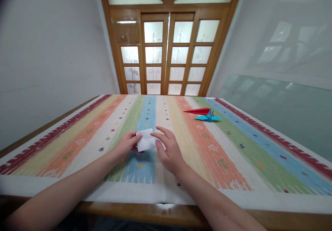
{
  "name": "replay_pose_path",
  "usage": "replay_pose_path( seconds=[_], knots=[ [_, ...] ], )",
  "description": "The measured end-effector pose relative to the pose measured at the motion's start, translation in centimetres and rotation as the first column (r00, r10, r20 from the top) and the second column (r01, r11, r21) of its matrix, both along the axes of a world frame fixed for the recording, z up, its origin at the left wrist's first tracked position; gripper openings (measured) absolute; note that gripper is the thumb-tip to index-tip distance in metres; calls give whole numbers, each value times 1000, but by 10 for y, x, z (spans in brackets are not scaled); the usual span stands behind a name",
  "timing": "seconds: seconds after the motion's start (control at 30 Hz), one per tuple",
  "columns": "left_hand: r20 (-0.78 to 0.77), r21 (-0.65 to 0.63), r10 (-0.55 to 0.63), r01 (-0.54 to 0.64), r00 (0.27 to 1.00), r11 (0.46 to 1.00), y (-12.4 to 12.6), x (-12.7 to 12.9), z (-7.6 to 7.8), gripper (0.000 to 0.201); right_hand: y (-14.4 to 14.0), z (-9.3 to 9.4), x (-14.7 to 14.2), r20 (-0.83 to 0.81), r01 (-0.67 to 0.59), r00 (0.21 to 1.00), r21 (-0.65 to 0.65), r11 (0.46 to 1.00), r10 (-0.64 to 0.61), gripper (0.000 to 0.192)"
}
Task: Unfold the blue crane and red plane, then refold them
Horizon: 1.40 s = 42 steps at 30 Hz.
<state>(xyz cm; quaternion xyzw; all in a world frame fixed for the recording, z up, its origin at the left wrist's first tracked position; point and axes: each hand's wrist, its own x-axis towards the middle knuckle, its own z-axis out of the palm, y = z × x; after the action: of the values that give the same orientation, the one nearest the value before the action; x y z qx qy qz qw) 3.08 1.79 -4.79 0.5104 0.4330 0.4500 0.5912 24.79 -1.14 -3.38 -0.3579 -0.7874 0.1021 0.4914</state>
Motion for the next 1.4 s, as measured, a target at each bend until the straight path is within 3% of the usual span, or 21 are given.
replay_pose_path(
  seconds=[0.1,0.23,0.3,0.4,0.5,0.7,0.8,0.9,1.0,1.07,1.2,1.3,1.4],
  knots=[
    [-46,-34,-85,83,995,996,2,-7,2,49,12,-3,8,-121,-61,992,-150,987,43,43],
    [-101,-53,-272,268,957,962,4,-12,-3,45,17,-8,9,-146,-284,958,-378,881,246,54],
    [-118,-17,-287,287,951,958,4,-13,-5,42,14,-8,6,-109,-344,938,-418,841,329,48],
    [-123,27,-302,308,945,951,4,-13,-7,39,11,-5,2,-62,-346,934,-411,843,352,31],
    [-126,34,-320,326,939,945,5,-12,-7,38,9,-4,-1,-83,-343,936,-428,836,341,27],
    [-156,27,-287,294,945,955,8,-10,-14,40,7,-15,-7,-187,-435,895,-563,703,405,28],
    [-178,11,-259,265,950,964,7,-8,-14,55,6,-17,-9,-194,-415,907,-567,711,375,25],
    [-150,-19,-206,206,967,978,5,-8,-10,67,6,-13,-9,-168,-362,931,-542,758,325,25],
    [-56,-37,-184,182,981,983,4,-11,-4,65,7,-11,-7,-134,-267,964,-485,833,231,30],
    [20,-26,-182,183,983,983,3,-13,1,52,9,-11,-6,-149,-206,977,-471,858,152,29],
    [108,-14,-206,209,973,978,-1,-14,10,31,11,-10,-5,-243,-174,969,-535,827,46,24],
    [103,51,-292,288,951,956,-6,-13,13,41,11,-7,-7,-318,-210,948,-569,795,23,23],
    [-8,153,-285,283,959,947,-8,-9,12,40,10,-5,-8,-348,-258,936,-555,791,61,22]
  ],
)
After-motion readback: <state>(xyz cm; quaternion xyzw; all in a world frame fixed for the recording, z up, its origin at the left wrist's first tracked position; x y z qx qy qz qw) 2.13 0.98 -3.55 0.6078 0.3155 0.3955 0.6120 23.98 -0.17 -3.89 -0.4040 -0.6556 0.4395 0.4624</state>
